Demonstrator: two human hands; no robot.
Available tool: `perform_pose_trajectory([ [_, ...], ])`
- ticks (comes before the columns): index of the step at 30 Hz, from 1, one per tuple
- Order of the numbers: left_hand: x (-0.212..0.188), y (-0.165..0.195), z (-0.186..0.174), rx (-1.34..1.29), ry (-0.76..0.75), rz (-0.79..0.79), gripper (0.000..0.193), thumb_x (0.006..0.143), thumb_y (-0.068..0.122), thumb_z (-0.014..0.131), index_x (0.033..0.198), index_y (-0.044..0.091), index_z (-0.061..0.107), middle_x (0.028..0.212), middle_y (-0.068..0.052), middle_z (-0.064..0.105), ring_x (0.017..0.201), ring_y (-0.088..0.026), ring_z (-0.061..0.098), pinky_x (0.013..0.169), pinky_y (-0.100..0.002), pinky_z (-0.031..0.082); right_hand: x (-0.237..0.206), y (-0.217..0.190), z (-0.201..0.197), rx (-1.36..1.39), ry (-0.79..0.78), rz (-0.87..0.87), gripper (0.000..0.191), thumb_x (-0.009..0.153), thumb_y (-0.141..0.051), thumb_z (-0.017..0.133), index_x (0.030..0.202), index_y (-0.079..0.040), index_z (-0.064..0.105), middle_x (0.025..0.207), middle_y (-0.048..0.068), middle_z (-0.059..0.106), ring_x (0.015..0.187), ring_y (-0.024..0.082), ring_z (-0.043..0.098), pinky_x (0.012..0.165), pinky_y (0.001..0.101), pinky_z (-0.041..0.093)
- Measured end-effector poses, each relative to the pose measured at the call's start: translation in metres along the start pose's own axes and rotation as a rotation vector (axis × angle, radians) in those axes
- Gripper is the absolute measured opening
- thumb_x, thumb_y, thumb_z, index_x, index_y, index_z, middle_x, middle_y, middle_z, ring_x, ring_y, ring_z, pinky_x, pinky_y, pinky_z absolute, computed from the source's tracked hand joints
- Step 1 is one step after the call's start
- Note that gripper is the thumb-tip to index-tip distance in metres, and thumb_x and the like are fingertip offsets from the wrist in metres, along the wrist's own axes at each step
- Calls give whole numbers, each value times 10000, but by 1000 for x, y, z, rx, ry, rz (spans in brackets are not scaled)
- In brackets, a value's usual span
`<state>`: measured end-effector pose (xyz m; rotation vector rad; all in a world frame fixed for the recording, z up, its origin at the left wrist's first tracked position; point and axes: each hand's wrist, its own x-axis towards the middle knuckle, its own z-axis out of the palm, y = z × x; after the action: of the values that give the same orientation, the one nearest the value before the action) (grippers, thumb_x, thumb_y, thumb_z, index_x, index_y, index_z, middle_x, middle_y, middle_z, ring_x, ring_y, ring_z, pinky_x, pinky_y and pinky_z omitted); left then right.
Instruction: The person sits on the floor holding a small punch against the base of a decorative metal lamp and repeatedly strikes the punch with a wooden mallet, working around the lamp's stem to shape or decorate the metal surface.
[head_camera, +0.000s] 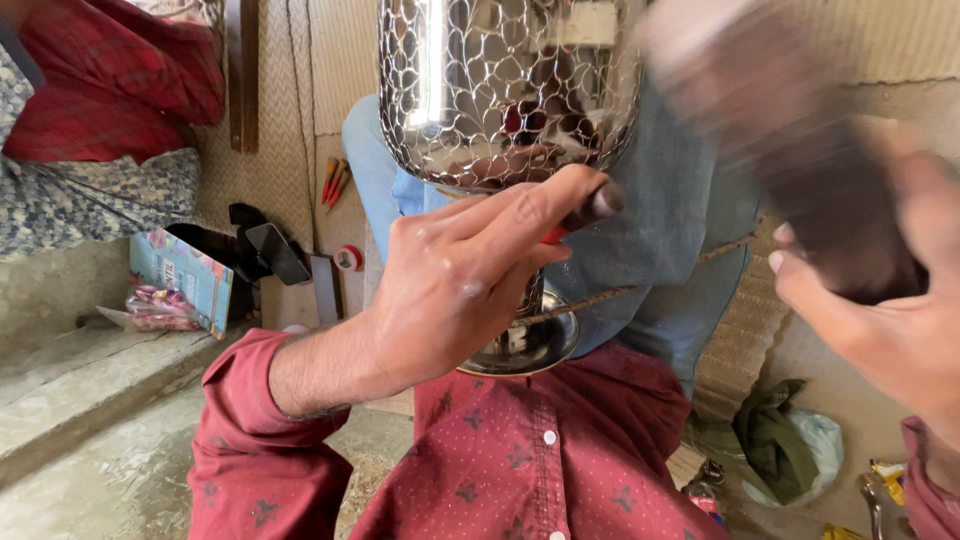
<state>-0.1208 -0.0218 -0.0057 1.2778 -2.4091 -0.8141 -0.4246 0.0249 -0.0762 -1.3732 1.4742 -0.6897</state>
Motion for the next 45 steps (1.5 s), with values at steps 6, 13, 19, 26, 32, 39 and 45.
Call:
perform_pose_trajectory([
  [6,6,0,-3,-58,-141,-4,681,898,-97,636,1523,120,475,1153,18,728,972,-132,774,711,-288,610,-1,-9,3,6,-20,-103,727,798,49,765,1479,8,516,1009,83,654,871,136,659,774,273,548],
  [13,13,-1,-2,-56,-231,63,750,834,-106,611,1526,144,464,1218,-19,738,954,-181,763,745,-323,611,-29,20,28,328,119,-5,646,821,-36,758,1399,-30,469,999,15,658,905,58,660,841,209,557],
  [19,13,-2,-2,16,-247,130,755,821,-65,626,1531,132,461,1156,-20,738,943,-225,744,745,-345,597,-31,24,27,77,166,-54,656,842,-23,744,1454,21,511,966,44,683,876,87,672,831,244,543],
  [26,9,2,-5,-116,-211,32,694,866,-130,577,1498,138,476,1142,26,729,971,-124,778,717,-292,615,-34,21,21,-61,136,-6,622,874,-36,756,1443,-68,506,930,61,693,797,95,663,759,259,540],
  [32,16,4,-10,-80,-188,64,665,845,-111,614,1453,126,487,1150,-1,725,978,-144,779,675,-295,609,-38,32,38,-112,83,-119,792,766,18,763,1493,16,449,912,83,699,832,141,686,796,295,547],
  [39,37,-1,-11,119,-367,346,636,865,65,657,1472,40,471,1107,-67,706,836,-251,742,643,-363,590,-75,58,80,145,248,76,667,886,54,773,1464,17,443,941,61,669,818,115,659,816,261,557],
  [45,44,-2,-6,189,-444,429,642,832,64,655,1453,31,495,1051,-69,735,719,-238,737,566,-367,574,-104,71,98,370,402,53,759,937,104,771,1527,-8,307,1022,82,634,918,130,646,891,269,555],
])
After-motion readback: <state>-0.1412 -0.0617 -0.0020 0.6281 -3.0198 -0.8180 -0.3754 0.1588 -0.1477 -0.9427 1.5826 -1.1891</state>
